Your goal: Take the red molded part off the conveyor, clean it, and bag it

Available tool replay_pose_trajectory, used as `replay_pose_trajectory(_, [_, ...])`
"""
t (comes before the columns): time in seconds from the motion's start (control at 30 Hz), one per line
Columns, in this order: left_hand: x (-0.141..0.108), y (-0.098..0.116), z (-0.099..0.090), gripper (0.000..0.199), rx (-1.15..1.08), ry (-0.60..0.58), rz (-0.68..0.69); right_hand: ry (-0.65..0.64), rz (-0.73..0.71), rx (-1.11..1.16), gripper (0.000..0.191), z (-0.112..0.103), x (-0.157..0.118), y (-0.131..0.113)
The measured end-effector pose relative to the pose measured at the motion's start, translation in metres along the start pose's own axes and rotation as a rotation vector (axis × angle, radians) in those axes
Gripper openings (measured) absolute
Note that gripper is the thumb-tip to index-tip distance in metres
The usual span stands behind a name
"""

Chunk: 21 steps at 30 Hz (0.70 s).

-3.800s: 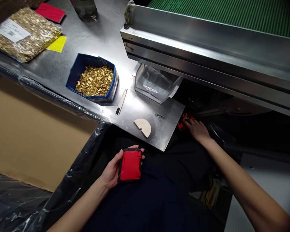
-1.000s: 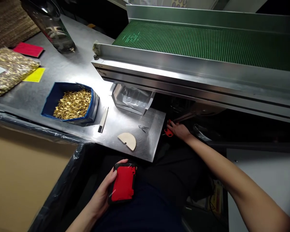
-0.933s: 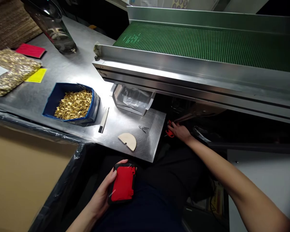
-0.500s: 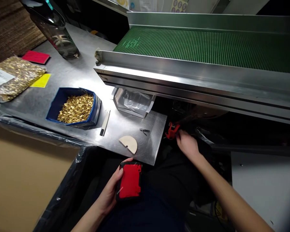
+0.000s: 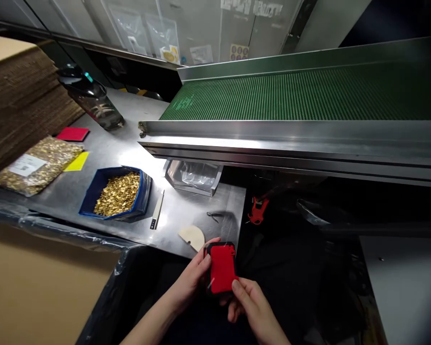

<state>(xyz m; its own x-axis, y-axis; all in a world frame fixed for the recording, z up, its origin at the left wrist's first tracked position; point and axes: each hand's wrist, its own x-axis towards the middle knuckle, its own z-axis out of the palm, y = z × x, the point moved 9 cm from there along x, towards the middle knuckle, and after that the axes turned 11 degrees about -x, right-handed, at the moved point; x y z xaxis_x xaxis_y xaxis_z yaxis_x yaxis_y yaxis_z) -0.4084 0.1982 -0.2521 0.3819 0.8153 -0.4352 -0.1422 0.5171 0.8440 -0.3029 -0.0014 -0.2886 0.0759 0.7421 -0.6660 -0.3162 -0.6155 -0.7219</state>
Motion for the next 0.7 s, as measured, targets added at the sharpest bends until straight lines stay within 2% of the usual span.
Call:
replay_pose_trajectory(0.1, [0.005, 0.026, -0.017, 0.059, 0.296, 0.093, 0.217, 0.079, 0.02, -0.001, 0.071, -0.011, 0.016, 0.004])
replay_pose_trajectory(0.17, [0.004, 0.039, -0.023, 0.051, 0.488, 0.142, 0.341, 0.107, 0.013, -0.108, 0.075, -0.017, 0.029, 0.004])
replay_pose_trajectory(0.23, [0.01, 0.05, -0.027, 0.044, 0.592, 0.167, 0.407, 0.112, 0.001, -0.222, 0.082, -0.02, 0.042, 0.005])
replay_pose_trajectory(0.3, [0.026, 0.063, -0.025, 0.039, 0.632, 0.163, 0.443, 0.088, 0.003, -0.294, 0.089, -0.019, 0.051, 0.008])
replay_pose_trajectory(0.37, [0.054, 0.079, -0.015, 0.031, 0.699, 0.132, 0.489, 0.052, 0.017, -0.37, 0.088, -0.018, 0.054, 0.01])
replay_pose_trajectory(0.47, [0.11, 0.097, 0.007, 0.02, 0.851, 0.053, 0.519, 0.033, 0.035, -0.524, 0.075, -0.023, 0.046, 0.005])
replay_pose_trajectory(0.53, [0.147, 0.101, 0.019, 0.015, 0.969, -0.008, 0.488, 0.051, 0.021, -0.647, 0.066, -0.031, 0.035, -0.002])
replay_pose_trajectory(0.6, [0.178, 0.099, 0.026, 0.018, 1.077, -0.056, 0.427, 0.077, 0.001, -0.747, 0.059, -0.041, 0.025, -0.006])
replay_pose_trajectory(0.7, [0.206, 0.096, 0.026, 0.026, 1.2, -0.074, 0.355, 0.08, 0.007, -0.745, 0.056, -0.053, 0.014, 0.004])
